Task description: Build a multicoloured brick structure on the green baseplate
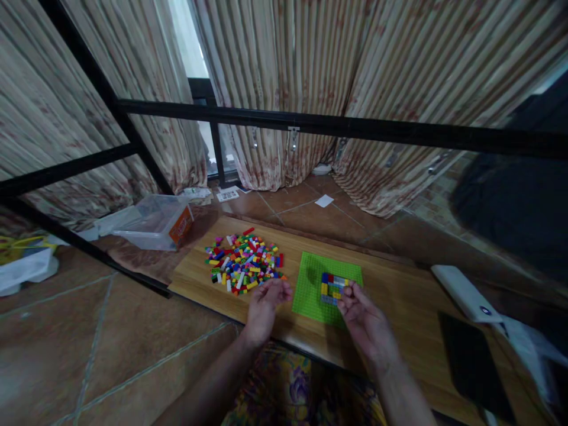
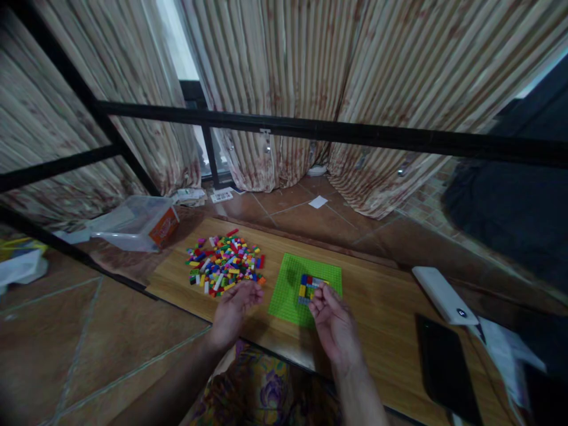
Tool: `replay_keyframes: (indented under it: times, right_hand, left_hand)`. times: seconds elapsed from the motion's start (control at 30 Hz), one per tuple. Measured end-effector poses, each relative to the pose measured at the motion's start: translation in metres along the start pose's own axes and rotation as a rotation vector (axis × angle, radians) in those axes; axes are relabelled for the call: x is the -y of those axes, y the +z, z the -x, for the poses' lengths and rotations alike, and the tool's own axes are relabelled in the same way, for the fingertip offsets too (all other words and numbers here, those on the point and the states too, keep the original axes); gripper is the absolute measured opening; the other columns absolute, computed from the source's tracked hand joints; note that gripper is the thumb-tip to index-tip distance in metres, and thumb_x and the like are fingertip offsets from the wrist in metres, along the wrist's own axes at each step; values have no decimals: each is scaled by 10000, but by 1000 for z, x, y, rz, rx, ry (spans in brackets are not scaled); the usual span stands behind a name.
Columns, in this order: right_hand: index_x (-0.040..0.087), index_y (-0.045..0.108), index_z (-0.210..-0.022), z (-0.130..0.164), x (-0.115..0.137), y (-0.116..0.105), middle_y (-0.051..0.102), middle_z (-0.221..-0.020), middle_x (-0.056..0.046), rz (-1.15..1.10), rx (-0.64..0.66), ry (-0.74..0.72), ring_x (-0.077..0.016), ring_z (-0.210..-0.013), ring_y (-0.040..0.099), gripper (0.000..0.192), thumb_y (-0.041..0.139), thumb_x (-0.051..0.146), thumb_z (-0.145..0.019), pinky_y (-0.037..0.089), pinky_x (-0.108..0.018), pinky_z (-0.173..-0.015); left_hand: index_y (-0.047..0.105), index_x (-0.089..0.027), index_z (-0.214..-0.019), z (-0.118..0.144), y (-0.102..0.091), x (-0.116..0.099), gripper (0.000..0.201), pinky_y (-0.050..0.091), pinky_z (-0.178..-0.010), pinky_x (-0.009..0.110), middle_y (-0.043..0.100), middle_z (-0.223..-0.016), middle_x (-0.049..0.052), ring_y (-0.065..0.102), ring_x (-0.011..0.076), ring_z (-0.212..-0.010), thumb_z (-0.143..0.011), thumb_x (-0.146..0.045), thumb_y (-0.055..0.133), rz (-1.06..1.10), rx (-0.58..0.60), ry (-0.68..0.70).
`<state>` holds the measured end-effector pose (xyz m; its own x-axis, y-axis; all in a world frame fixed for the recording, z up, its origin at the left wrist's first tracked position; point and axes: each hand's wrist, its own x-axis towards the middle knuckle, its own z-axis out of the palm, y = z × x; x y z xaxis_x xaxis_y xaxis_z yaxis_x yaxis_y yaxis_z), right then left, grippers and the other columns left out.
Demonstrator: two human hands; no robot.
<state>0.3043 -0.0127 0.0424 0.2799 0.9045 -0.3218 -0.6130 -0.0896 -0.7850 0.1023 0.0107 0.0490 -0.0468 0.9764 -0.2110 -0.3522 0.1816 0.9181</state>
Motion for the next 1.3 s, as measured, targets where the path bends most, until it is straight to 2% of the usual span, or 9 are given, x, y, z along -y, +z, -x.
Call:
replay_keyframes:
  times: [0.13,0.3,0.37,0.43,0.7,0.8,0.93,1.1,1.3]
  right_hand:
    - [201,673,-777,-1,-32,-2,661,-750,-18,653,-53,-237,-168,-698,588,297,738,477,-688,469,-313,-675]
    - [211,671,-1084,-7,-62,-8,638,-1170,-115,1380,88,-710,-302,-1089,543,394,576,496,-829,413,-479,-928]
    - [230,645,-1169,-9,-70,-9,603,-1257,-112,1550,137,-830,-321,-1187,481,384,520,450,-879,373,-512,-972]
    - [241,633,-1196,-11,-77,-10,595,-1277,-108,1637,160,-885,-325,-1225,452,370,487,414,-905,360,-520,-981]
    - [322,683,-1110,-19,-61,-36,627,-1222,-46,1509,345,-808,-298,-1201,476,293,551,411,-863,339,-518,-1022]
    - [325,713,-1022,-17,-52,-33,641,-1171,-39,1480,354,-767,-297,-1159,500,242,571,409,-845,347,-523,-1015]
    - [290,708,-997,-8,-70,8,620,-1168,-61,1403,305,-796,-256,-1065,552,231,517,364,-890,410,-468,-958]
    - [262,697,-991,-1,-117,71,617,-1059,-69,1382,412,-812,-233,-1006,548,206,516,260,-892,440,-398,-911]
    - [239,679,-864,-5,-135,85,597,-1021,-73,1415,343,-789,-226,-962,534,153,527,239,-890,443,-372,-872]
  left_hand:
    - [622,-150,-662,-14,-56,-28,300,473,-637,235,612,-640,4,564,118,-617,-718,-443,658,-209,-154,152]
    - [626,-144,-763,-56,-157,-57,243,433,-586,226,632,-684,17,565,136,-617,-713,-382,622,-628,-549,345]
    - [655,-131,-856,-74,-186,-66,258,449,-612,244,674,-761,55,607,166,-671,-778,-344,532,-962,-647,288]
    - [674,-129,-933,-90,-203,-73,279,465,-678,263,704,-846,84,645,195,-768,-807,-289,482,-1206,-650,213]
    - [663,-157,-1008,-133,-204,-69,282,447,-813,298,701,-1045,126,644,239,-968,-878,-262,436,-1462,-528,124]
    - [639,-151,-1026,-138,-205,-62,293,444,-799,304,689,-1066,143,637,249,-981,-907,-290,410,-1517,-519,97]
    - [612,-158,-1055,-138,-206,-54,312,441,-783,312,670,-1096,149,627,255,-1003,-937,-317,372,-1579,-509,103]
    - [613,-179,-1047,-138,-205,-56,320,442,-737,321,658,-1117,137,627,269,-998,-940,-318,344,-1652,-488,106]
    - [621,-197,-1030,-142,-204,-57,311,455,-698,347,661,-1095,132,636,289,-935,-912,-345,375,-1671,-500,91]
